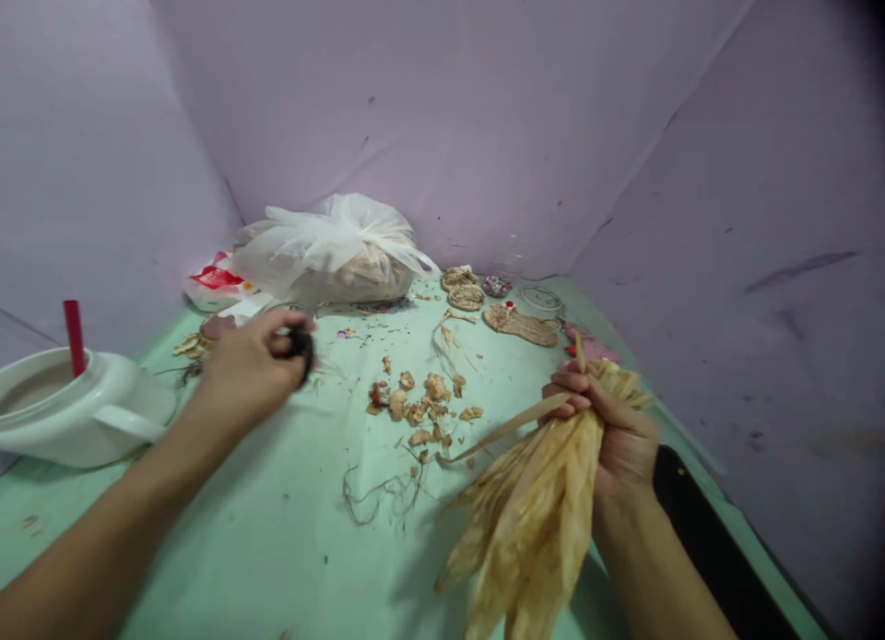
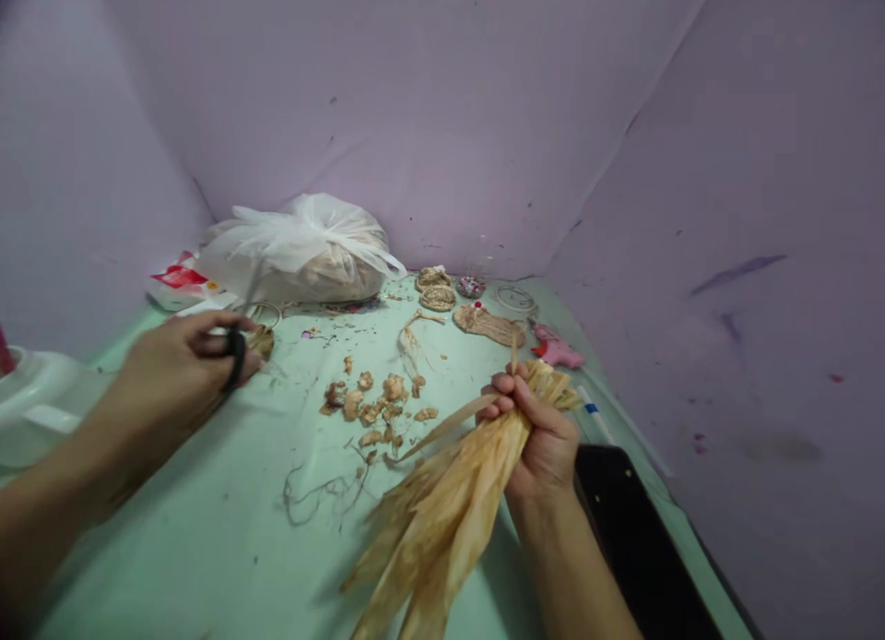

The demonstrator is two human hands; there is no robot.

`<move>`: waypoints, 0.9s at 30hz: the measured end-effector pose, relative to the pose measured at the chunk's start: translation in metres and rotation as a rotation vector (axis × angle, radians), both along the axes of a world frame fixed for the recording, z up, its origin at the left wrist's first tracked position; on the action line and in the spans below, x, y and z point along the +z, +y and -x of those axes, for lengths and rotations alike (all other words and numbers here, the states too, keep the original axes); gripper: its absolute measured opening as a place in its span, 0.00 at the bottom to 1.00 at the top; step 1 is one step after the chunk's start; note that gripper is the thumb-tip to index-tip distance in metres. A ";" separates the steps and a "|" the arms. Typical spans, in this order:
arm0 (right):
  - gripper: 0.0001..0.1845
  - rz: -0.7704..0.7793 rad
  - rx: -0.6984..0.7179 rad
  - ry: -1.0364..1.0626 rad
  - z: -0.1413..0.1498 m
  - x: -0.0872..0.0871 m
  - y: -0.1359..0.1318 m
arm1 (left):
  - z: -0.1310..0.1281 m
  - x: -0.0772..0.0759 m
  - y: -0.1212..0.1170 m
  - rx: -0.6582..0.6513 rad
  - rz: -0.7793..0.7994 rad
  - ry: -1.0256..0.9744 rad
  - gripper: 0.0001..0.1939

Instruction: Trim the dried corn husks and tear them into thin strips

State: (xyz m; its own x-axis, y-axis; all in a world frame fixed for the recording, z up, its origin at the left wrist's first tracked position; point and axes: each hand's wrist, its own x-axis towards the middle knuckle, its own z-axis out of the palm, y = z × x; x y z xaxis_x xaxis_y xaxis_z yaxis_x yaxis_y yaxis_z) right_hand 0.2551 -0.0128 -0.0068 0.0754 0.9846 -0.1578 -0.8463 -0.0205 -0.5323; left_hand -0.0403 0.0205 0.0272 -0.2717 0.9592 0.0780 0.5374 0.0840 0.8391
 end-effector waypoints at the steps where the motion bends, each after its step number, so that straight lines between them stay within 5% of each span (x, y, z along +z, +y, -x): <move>1: 0.14 -0.011 -0.002 -0.010 -0.001 0.001 0.000 | 0.013 0.003 0.006 0.096 -0.123 0.259 0.15; 3: 0.14 -0.010 -0.007 -0.037 0.000 0.003 -0.002 | 0.027 0.007 0.010 0.205 -0.268 0.482 0.17; 6: 0.14 -0.003 -0.008 -0.108 0.005 0.004 -0.005 | 0.016 0.009 0.000 0.134 -0.258 0.311 0.17; 11: 0.14 -0.037 0.045 -0.286 0.016 0.006 -0.012 | -0.044 -0.003 -0.035 -0.375 0.478 -0.582 0.19; 15: 0.13 -0.083 0.234 -0.353 0.035 0.010 -0.028 | -0.079 -0.016 -0.056 -0.520 0.788 -0.938 0.18; 21: 0.09 -0.174 0.524 -0.469 0.060 0.014 -0.053 | -0.082 -0.017 -0.060 -0.345 0.736 -1.073 0.20; 24: 0.10 -0.068 0.416 -0.503 0.057 0.011 -0.047 | -0.072 -0.012 -0.055 -0.321 0.580 -0.992 0.21; 27: 0.13 0.235 0.306 -0.435 0.051 0.002 -0.030 | -0.062 -0.009 -0.049 -0.383 0.474 -0.903 0.21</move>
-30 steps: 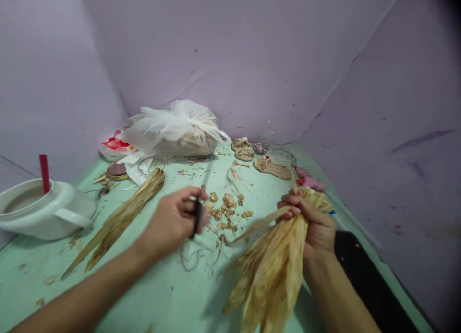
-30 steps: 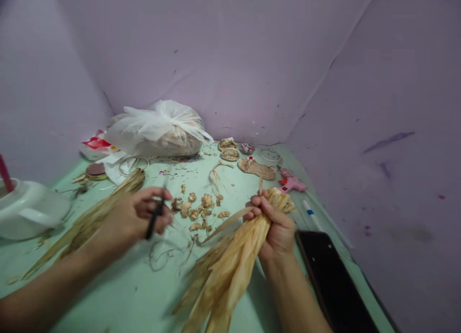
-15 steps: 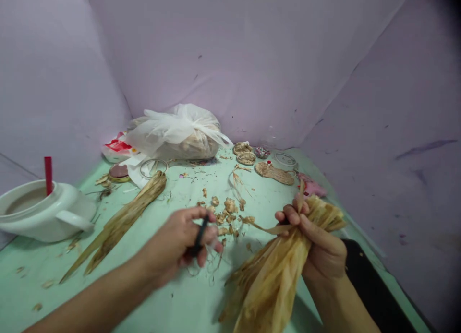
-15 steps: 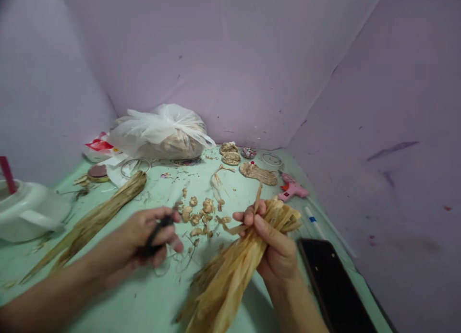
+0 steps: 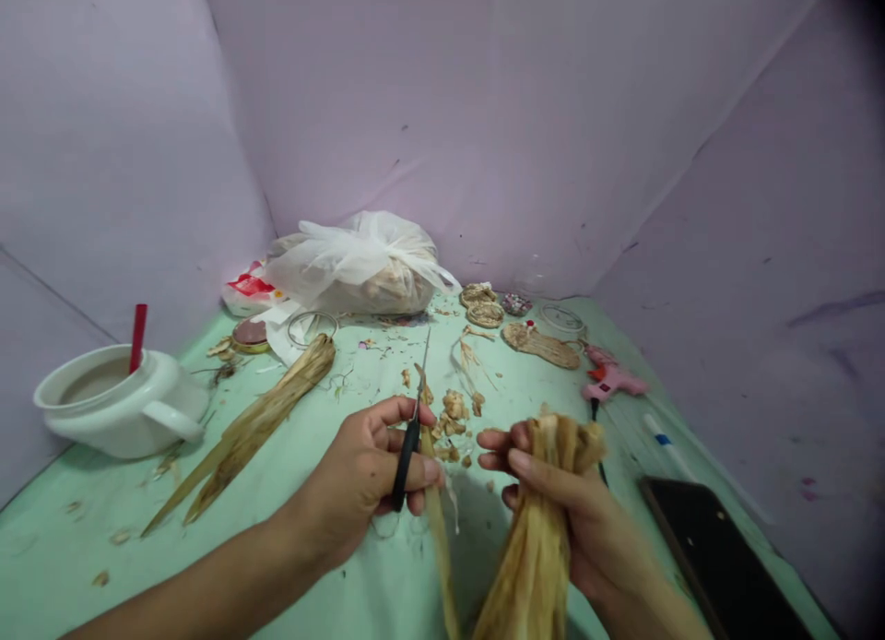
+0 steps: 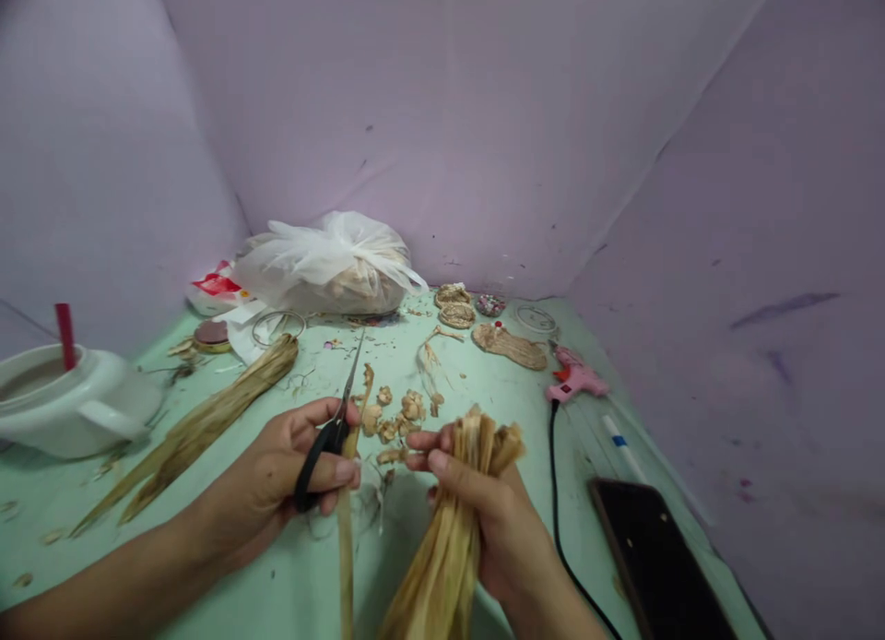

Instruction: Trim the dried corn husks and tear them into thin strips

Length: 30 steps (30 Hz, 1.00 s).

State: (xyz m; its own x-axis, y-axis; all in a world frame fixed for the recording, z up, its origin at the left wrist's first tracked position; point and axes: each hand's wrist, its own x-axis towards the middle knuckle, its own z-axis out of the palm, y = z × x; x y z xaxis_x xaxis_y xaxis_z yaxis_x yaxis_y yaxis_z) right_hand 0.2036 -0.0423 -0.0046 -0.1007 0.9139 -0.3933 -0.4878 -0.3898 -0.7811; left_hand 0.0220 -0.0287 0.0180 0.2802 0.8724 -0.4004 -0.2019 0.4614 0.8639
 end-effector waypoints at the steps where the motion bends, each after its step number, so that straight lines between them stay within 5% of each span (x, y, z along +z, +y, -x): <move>1: 0.13 0.087 -0.014 0.003 -0.001 -0.004 0.005 | 0.001 0.000 0.001 -0.029 -0.027 0.011 0.20; 12: 0.11 0.186 0.022 0.204 0.009 -0.022 0.012 | -0.035 -0.029 -0.025 -0.323 -0.029 0.133 0.11; 17: 0.13 0.186 0.021 0.185 -0.002 -0.019 0.017 | -0.013 -0.023 -0.010 -0.264 -0.225 0.293 0.10; 21: 0.13 0.140 -0.038 0.158 -0.015 -0.018 0.025 | 0.008 -0.020 0.006 -0.383 -0.132 0.287 0.13; 24: 0.13 0.109 -0.086 0.163 -0.019 -0.019 0.028 | 0.010 -0.034 0.007 -0.479 -0.069 0.250 0.13; 30: 0.15 0.158 0.008 0.137 -0.007 -0.023 0.022 | -0.001 -0.057 0.002 -0.465 -0.081 0.158 0.14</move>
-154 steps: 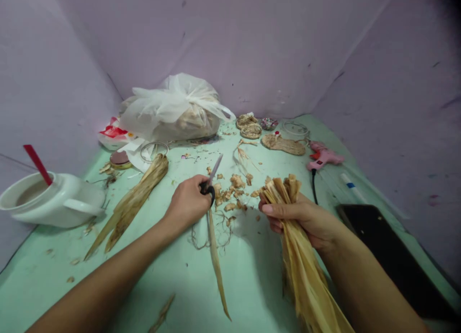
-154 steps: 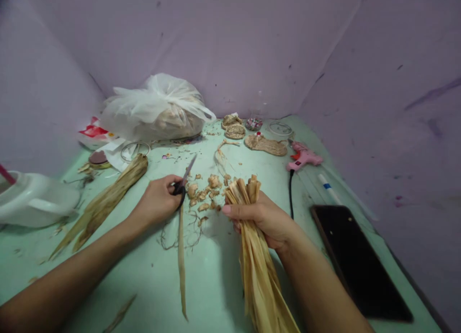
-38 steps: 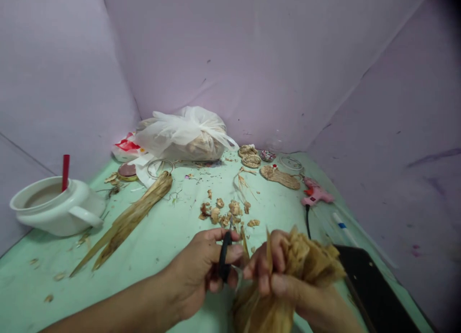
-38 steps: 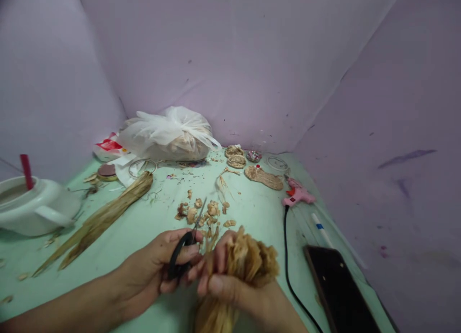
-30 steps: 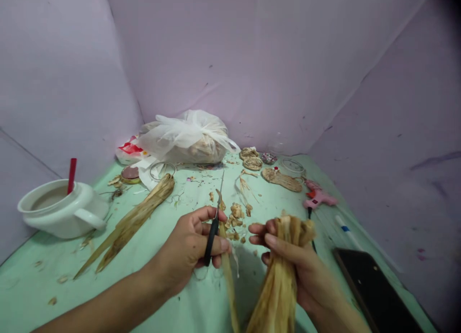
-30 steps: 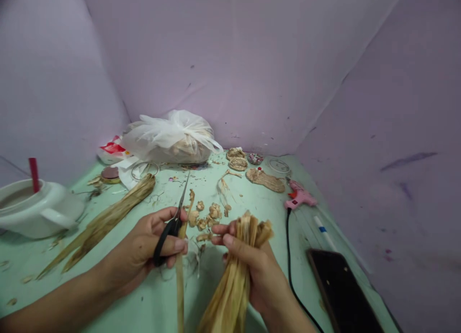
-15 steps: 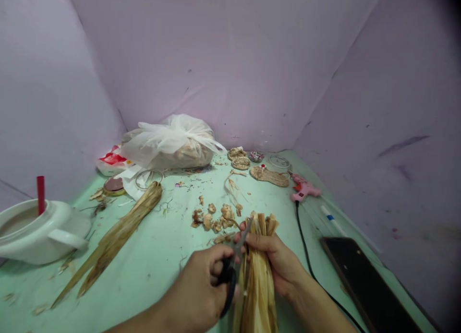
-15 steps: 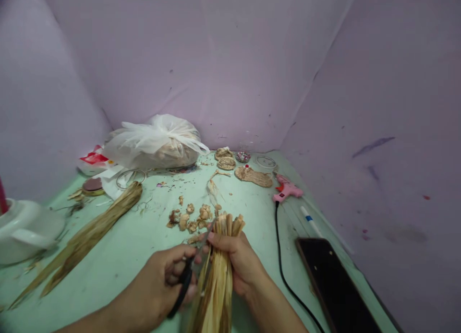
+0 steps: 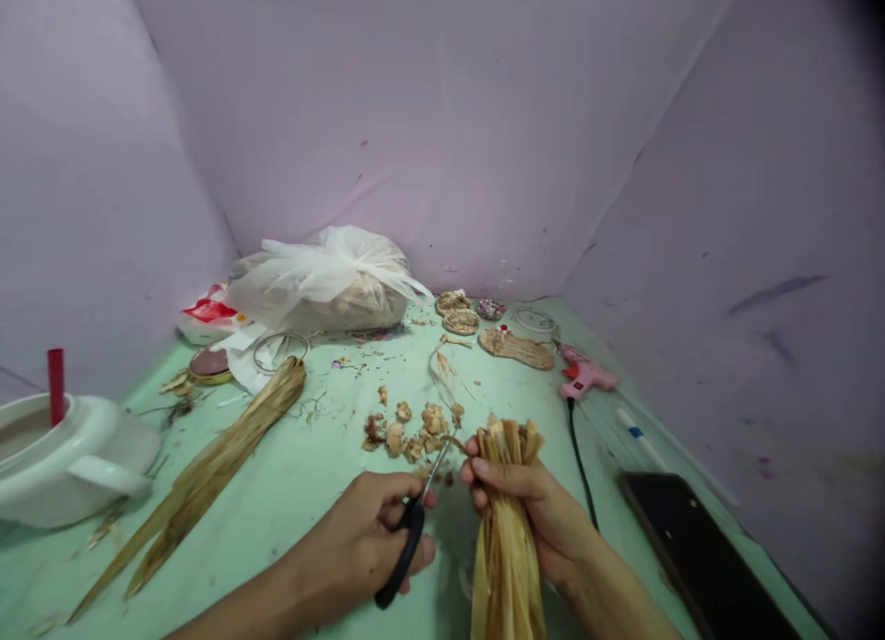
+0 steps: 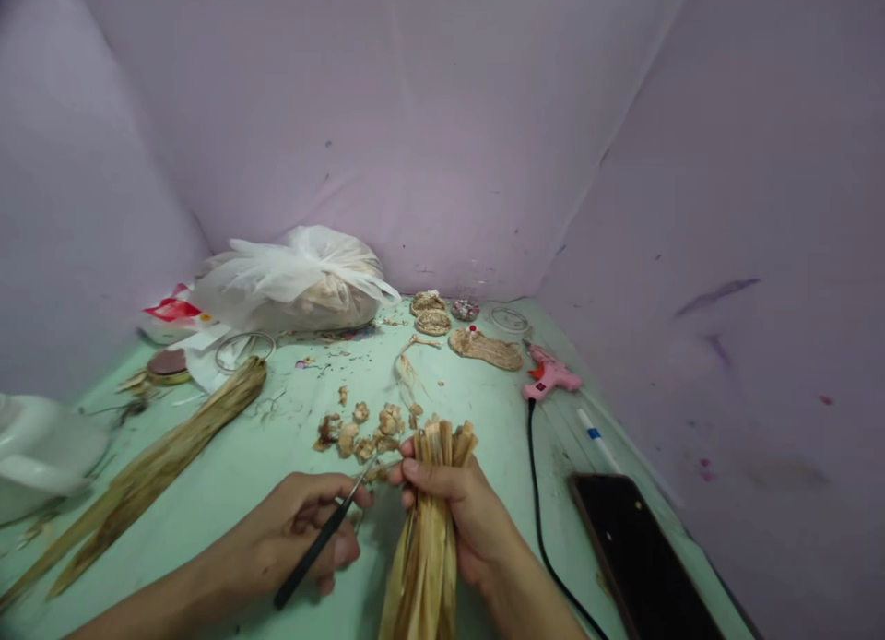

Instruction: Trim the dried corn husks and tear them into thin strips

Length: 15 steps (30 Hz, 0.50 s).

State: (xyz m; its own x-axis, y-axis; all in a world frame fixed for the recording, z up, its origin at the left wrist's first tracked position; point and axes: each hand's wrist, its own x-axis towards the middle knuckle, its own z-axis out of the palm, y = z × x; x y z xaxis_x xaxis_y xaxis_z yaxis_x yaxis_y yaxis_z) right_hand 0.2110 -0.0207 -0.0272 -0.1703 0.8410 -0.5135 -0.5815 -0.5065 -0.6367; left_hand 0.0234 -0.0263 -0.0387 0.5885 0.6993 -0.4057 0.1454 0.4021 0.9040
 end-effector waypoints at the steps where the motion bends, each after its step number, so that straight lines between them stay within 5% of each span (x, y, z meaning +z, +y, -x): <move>1: 0.16 0.002 0.026 -0.002 0.002 0.000 -0.002 | -0.001 0.001 0.001 0.002 0.006 -0.009 0.14; 11: 0.16 -0.018 0.079 -0.044 0.007 0.000 -0.004 | -0.009 0.022 0.005 0.026 0.020 0.217 0.15; 15: 0.17 -0.023 0.080 -0.041 0.000 0.003 -0.005 | 0.021 0.044 0.026 0.165 -0.249 0.449 0.13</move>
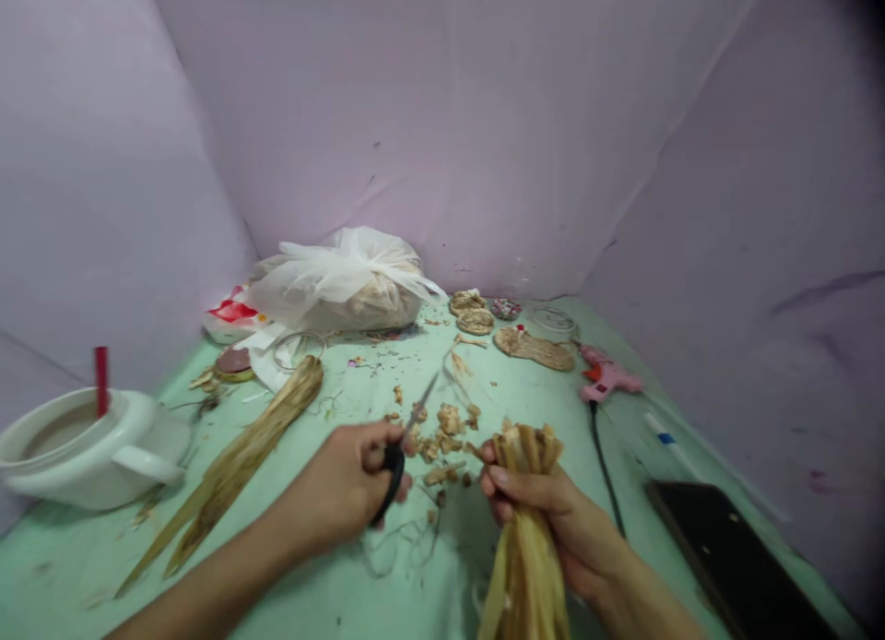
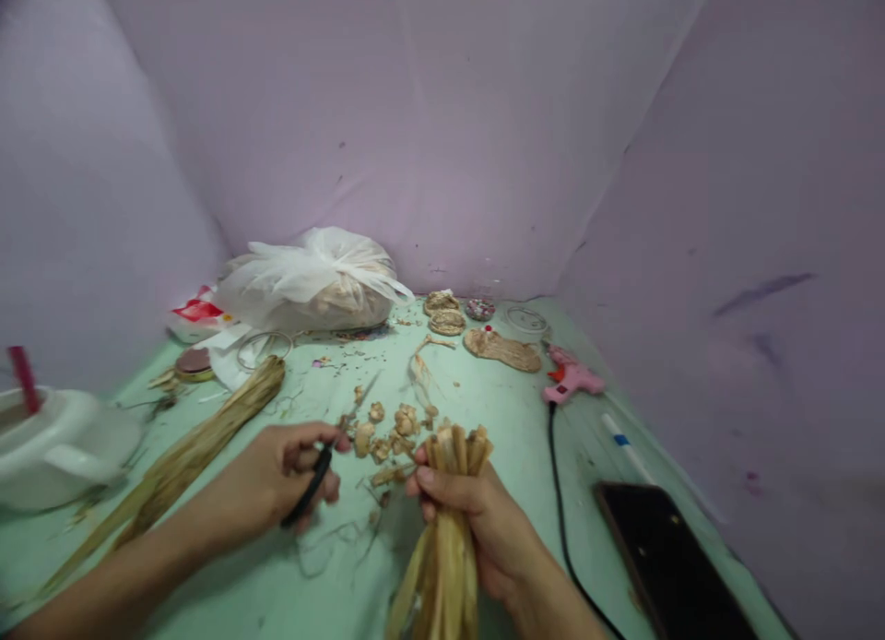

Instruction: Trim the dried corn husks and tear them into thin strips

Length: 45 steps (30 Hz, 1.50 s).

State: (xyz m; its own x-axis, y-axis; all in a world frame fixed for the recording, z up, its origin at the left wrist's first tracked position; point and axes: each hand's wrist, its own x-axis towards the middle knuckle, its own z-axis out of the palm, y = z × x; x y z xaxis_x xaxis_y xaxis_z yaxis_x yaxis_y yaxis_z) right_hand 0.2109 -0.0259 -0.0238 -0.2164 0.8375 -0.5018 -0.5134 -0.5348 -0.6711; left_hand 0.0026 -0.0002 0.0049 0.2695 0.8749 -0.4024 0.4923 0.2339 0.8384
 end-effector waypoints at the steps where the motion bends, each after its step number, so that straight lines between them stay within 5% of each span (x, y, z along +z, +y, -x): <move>1: 0.18 -0.007 0.000 0.010 -0.003 0.001 0.000 | 0.014 0.007 0.008 0.051 -0.146 0.143 0.12; 4: 0.21 -0.002 0.080 0.042 -0.016 0.004 0.001 | 0.058 0.025 0.028 0.202 -0.478 0.746 0.12; 7: 0.15 -0.064 0.202 0.157 -0.029 0.006 0.002 | 0.084 0.023 0.039 0.238 -0.444 1.156 0.13; 14: 0.07 -0.120 0.276 0.222 -0.043 0.008 0.003 | 0.081 -0.005 0.054 0.105 -0.306 1.232 0.18; 23: 0.04 -0.219 0.262 0.164 -0.073 0.026 0.001 | 0.095 0.029 0.052 0.168 -0.247 1.248 0.16; 26: 0.05 -0.216 0.219 0.129 -0.072 0.026 0.005 | 0.089 0.037 0.043 0.236 -0.337 1.287 0.16; 28: 0.06 -0.211 0.190 0.093 -0.069 0.024 0.008 | 0.069 0.038 0.030 0.294 -0.463 1.172 0.16; 30: 0.07 -0.219 0.167 0.082 -0.067 0.022 0.011 | 0.035 0.032 0.010 0.246 -0.490 0.782 0.18; 33: 0.09 -0.249 0.136 0.137 -0.068 0.021 0.013 | -0.032 0.007 -0.023 -0.019 0.156 -0.099 0.22; 35: 0.10 -0.289 0.104 0.185 -0.071 0.020 0.013 | -0.076 -0.014 -0.036 -0.019 0.453 -0.464 0.20; 40: 0.08 -0.318 0.087 0.258 -0.071 0.017 0.015 | -0.142 -0.052 -0.006 0.065 0.661 -0.888 0.12; 45: 0.07 -0.249 0.080 0.229 -0.063 0.013 0.018 | -0.128 -0.059 0.026 0.251 0.660 -0.912 0.09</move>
